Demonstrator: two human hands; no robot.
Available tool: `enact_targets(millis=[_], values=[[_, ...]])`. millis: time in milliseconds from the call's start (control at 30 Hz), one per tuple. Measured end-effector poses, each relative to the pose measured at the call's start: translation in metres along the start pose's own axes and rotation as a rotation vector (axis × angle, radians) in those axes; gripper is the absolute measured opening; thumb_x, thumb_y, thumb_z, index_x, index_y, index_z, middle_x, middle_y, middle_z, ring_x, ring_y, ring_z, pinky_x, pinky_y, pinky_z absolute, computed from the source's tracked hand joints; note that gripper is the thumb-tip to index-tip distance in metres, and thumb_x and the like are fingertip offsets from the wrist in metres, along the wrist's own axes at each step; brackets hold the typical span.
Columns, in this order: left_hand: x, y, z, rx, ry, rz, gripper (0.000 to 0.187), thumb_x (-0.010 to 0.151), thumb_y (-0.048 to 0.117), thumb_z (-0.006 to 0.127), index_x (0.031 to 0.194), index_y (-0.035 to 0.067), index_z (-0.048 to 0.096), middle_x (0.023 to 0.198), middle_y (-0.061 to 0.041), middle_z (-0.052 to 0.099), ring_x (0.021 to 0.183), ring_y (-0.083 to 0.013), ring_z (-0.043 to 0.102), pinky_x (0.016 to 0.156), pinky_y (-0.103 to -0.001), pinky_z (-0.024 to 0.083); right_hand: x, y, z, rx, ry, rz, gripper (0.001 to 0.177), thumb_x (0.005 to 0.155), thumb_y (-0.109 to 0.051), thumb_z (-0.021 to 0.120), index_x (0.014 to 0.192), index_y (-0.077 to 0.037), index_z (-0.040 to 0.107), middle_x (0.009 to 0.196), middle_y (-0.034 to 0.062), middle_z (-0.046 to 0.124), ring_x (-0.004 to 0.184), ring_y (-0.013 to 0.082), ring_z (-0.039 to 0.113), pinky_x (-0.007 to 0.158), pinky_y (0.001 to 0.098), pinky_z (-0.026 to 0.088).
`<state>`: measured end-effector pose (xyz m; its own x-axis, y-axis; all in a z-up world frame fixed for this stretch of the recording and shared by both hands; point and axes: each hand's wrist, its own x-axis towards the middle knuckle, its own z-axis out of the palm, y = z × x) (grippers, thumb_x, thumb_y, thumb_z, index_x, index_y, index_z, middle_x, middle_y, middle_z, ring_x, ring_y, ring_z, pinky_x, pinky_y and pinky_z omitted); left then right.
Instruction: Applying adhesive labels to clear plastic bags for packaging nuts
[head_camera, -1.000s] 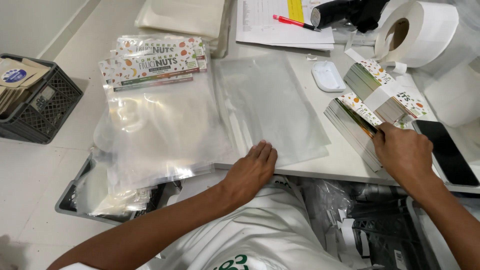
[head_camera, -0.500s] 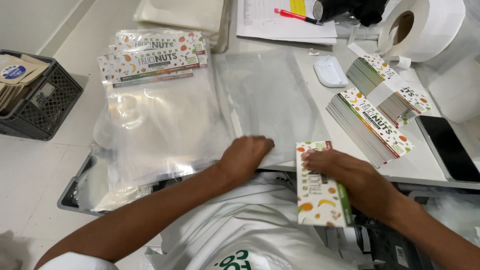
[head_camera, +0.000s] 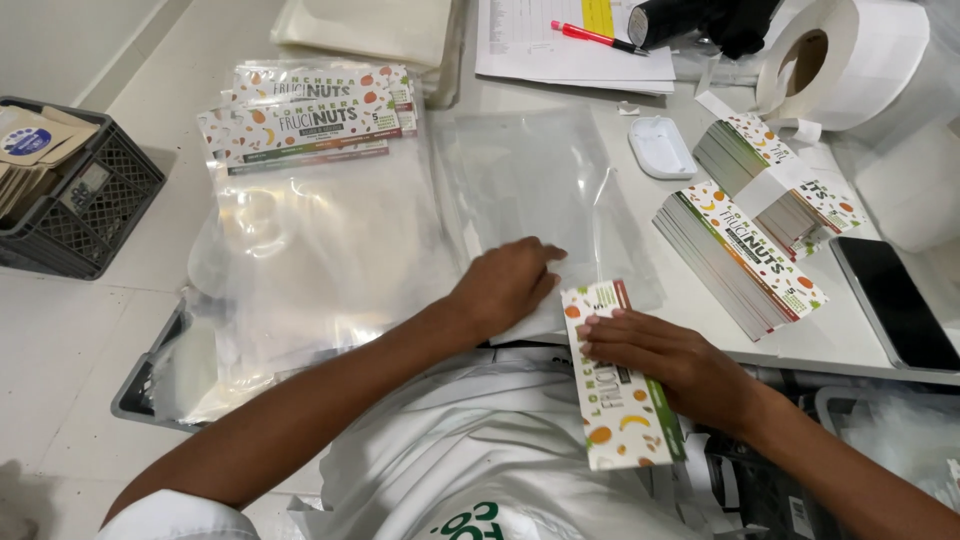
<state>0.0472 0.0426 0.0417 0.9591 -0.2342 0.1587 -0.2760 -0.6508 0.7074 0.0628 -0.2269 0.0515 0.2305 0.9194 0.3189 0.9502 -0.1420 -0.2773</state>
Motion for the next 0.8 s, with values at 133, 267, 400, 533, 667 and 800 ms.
enact_targets(millis=[133,267,400,533,667,800], values=[[-0.012,0.015,0.008,0.245,0.053,0.245,0.036,0.103,0.002,0.050,0.136,-0.010,0.057,0.100,-0.021,0.061,0.086,-0.0328,0.070,0.068,-0.044,0.061,0.019,0.014,0.005,0.065,0.016,0.045,0.056,0.078,-0.005,0.079,0.132,0.001,0.064,0.135,0.0189,0.067,0.131,0.0411,0.060,0.115,0.0558,0.042],[0.000,-0.014,0.020,0.232,0.099,0.235,0.038,0.102,0.001,0.049,0.137,-0.013,0.055,0.098,-0.019,0.060,0.078,-0.0280,0.069,0.061,-0.037,0.058,0.028,-0.019,-0.008,0.077,0.003,-0.026,0.050,0.083,-0.009,0.077,0.131,-0.001,0.065,0.138,0.0162,0.067,0.132,0.0397,0.059,0.112,0.0535,0.045],[-0.010,0.004,0.016,0.160,0.048,0.321,0.041,0.102,0.000,0.048,0.140,-0.016,0.050,0.103,-0.025,0.059,0.082,-0.0387,0.071,0.063,-0.044,0.059,0.021,0.004,0.001,0.006,-0.027,-0.030,0.049,0.088,-0.015,0.073,0.134,-0.005,0.063,0.140,0.0123,0.065,0.133,0.0360,0.059,0.114,0.0512,0.043],[-0.015,0.020,0.018,0.080,-0.040,0.393,0.041,0.100,-0.002,0.045,0.140,-0.012,0.050,0.109,-0.028,0.057,0.088,-0.0511,0.066,0.070,-0.053,0.058,0.001,0.075,0.038,0.078,-0.096,0.286,0.038,0.098,-0.010,0.056,0.134,-0.009,0.065,0.127,0.0128,0.072,0.117,0.0330,0.068,0.108,0.0514,0.050],[-0.021,0.039,0.010,0.469,0.126,0.624,0.036,0.098,-0.006,0.053,0.134,-0.013,0.056,0.103,-0.018,0.060,0.088,-0.0303,0.069,0.070,-0.031,0.056,0.062,0.057,0.024,0.274,-0.041,0.238,0.049,0.099,-0.005,0.040,0.145,0.013,0.045,0.143,0.0401,0.052,0.129,0.0568,0.051,0.107,0.0692,0.041],[-0.015,0.040,0.026,0.447,0.169,0.649,0.034,0.100,-0.005,0.051,0.133,-0.011,0.056,0.105,-0.016,0.057,0.087,-0.0309,0.066,0.073,-0.033,0.055,0.085,0.107,0.078,0.629,0.478,0.201,0.040,0.104,-0.003,0.042,0.140,0.009,0.054,0.144,0.0199,0.058,0.142,0.0247,0.046,0.128,0.0402,0.024]])
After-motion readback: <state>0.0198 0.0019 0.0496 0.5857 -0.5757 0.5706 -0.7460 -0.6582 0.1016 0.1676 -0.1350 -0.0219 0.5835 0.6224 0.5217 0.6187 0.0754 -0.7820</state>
